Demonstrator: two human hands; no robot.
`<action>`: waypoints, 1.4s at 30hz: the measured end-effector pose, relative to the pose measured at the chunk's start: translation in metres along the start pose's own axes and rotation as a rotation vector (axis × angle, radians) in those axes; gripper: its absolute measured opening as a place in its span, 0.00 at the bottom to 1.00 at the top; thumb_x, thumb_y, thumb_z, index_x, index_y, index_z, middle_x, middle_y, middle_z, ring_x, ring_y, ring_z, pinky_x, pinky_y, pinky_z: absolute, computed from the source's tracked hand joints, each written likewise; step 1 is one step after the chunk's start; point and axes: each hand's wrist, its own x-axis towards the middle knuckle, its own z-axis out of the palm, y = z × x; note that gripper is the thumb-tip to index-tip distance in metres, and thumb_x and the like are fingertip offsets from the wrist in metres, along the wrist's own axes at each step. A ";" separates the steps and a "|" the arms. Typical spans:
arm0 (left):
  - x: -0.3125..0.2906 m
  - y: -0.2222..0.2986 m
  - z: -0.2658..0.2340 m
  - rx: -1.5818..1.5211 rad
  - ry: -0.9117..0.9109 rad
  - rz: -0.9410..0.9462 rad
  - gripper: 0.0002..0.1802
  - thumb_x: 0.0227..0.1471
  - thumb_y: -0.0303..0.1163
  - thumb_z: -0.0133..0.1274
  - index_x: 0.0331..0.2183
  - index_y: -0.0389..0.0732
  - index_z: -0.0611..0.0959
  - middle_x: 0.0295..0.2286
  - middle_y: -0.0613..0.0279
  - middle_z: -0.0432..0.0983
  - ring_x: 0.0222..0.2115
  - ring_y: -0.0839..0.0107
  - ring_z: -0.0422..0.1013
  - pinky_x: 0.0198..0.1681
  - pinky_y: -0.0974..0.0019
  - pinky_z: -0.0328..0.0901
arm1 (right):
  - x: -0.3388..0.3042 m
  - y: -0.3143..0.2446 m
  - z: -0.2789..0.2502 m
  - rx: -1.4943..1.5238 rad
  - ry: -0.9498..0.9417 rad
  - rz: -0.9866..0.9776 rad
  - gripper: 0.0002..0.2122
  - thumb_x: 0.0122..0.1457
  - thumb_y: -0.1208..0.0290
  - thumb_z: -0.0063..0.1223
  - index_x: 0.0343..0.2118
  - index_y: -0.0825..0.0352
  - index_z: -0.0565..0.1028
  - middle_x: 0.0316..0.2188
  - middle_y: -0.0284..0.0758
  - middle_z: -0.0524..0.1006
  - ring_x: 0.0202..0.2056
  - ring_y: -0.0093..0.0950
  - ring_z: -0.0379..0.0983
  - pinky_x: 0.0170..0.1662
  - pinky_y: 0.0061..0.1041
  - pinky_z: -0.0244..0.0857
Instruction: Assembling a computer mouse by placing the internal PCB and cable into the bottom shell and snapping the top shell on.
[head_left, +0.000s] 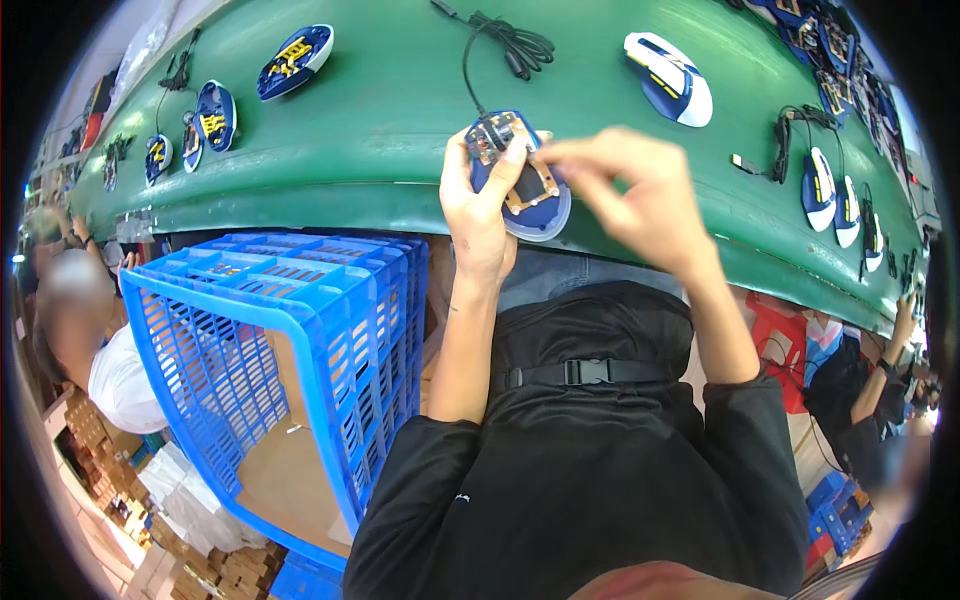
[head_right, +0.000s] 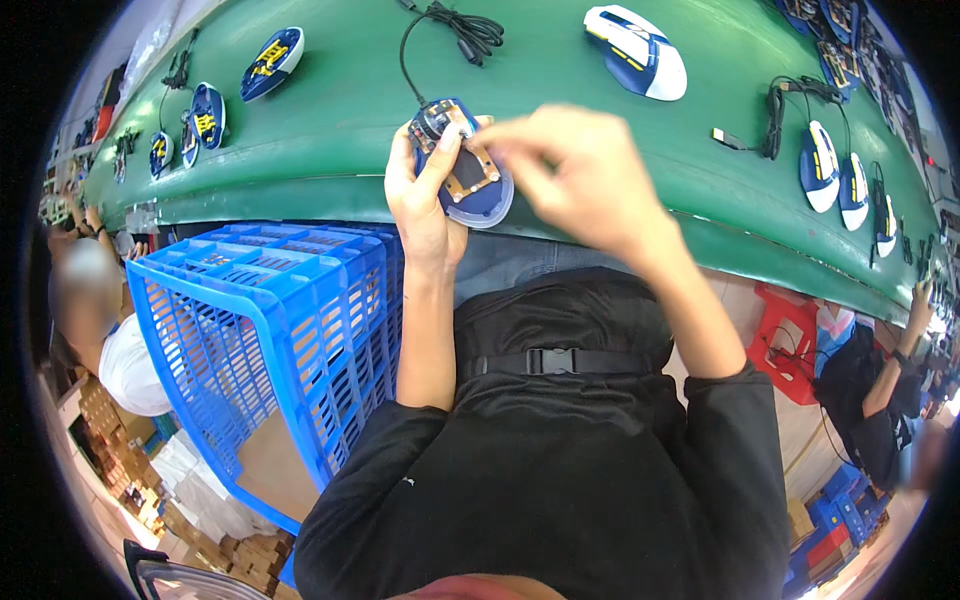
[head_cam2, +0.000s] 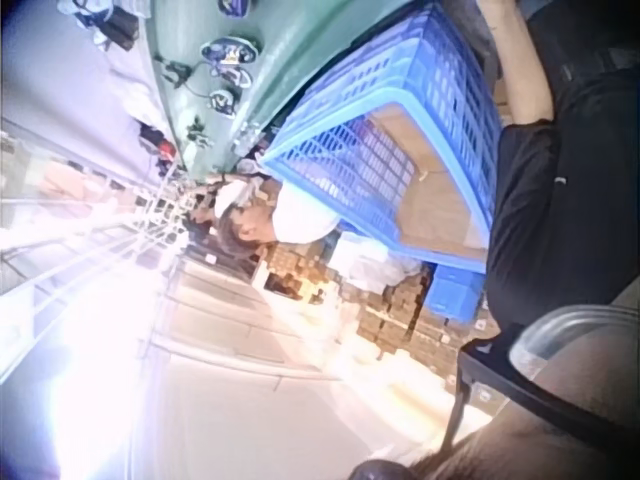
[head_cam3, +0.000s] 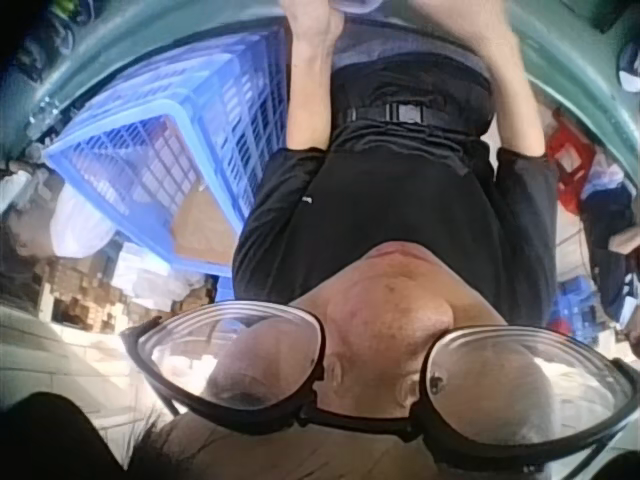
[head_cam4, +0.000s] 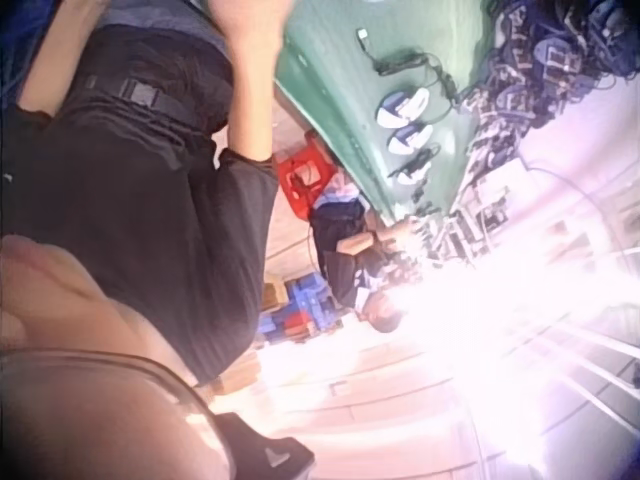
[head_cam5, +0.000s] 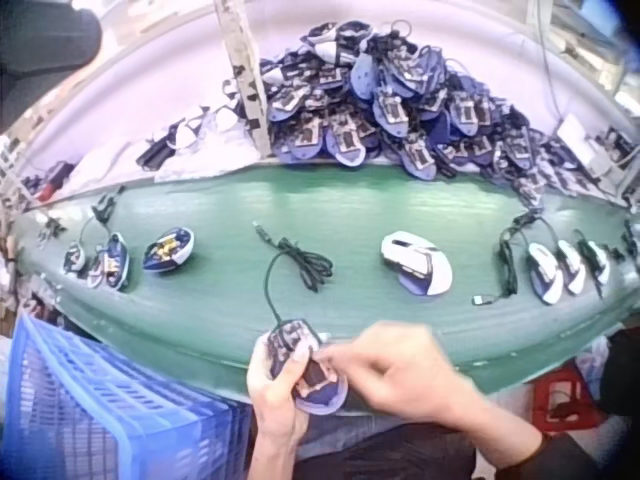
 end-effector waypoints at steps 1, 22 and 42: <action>0.002 -0.002 0.001 -0.009 -0.012 -0.008 0.12 0.57 0.26 0.51 0.42 0.31 0.72 0.37 0.43 0.76 0.35 0.55 0.78 0.39 0.58 0.75 | 0.003 0.018 -0.014 -0.212 0.170 -0.062 0.11 0.52 0.72 0.60 0.40 0.63 0.80 0.33 0.37 0.81 0.33 0.32 0.76 0.39 0.31 0.70; -0.006 0.005 0.008 -0.514 -0.117 -0.241 0.34 0.64 0.51 0.30 0.57 0.33 0.66 0.49 0.54 0.71 0.51 0.65 0.67 0.56 0.62 0.60 | -0.018 -0.018 0.056 -0.203 0.256 -0.021 0.26 0.52 0.72 0.58 0.57 0.58 0.70 0.59 0.52 0.63 0.57 0.49 0.61 0.59 0.40 0.58; 0.008 -0.009 -0.015 -0.277 -0.313 0.003 0.39 0.53 0.45 0.54 0.56 0.27 0.63 0.54 0.40 0.65 0.57 0.50 0.62 0.61 0.52 0.58 | -0.030 -0.022 0.019 0.562 0.226 0.384 0.44 0.36 0.79 0.75 0.58 0.68 0.57 0.35 0.41 0.81 0.40 0.29 0.79 0.47 0.26 0.72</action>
